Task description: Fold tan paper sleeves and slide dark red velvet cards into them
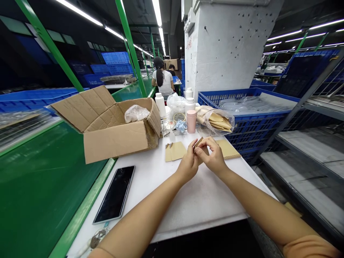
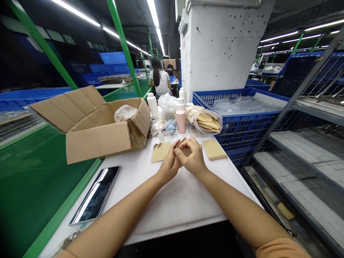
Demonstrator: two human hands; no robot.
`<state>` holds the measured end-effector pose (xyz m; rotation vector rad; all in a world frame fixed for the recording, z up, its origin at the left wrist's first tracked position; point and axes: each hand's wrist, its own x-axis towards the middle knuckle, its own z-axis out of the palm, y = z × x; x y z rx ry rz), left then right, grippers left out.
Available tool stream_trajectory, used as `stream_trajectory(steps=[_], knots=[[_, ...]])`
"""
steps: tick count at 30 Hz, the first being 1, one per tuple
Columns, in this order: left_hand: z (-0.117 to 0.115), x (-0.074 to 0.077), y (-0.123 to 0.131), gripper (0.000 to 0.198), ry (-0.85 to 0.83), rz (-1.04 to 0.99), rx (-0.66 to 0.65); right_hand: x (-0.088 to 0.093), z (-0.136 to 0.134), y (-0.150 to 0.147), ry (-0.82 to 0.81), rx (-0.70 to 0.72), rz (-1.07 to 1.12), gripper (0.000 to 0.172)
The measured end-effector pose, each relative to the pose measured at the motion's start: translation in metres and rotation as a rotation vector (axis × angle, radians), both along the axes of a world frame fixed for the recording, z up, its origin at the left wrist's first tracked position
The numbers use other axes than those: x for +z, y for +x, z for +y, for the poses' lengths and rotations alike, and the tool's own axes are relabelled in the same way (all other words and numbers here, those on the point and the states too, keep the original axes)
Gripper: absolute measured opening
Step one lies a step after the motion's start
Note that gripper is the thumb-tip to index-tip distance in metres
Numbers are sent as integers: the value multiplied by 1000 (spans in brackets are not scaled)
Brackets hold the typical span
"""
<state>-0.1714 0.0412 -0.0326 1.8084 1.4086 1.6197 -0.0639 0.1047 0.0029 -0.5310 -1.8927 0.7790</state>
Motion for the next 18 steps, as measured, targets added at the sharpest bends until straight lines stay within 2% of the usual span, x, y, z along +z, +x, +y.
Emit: stream_trajectory(steps=[5,8,12,18], knots=[[3,0,0,32,-39,-87,46,-3,4,-2,-1,-2,-4,11],[5,2,1,21,-176,-326,20,-8,11,-3,10,-95,-13,11],[6,6,4,26,-292,-651,-82,-14,19,-4,73,-223,-52,11],[4,9,6,30,-272,-758,-96,-16,20,-6,0,-198,-50,13]])
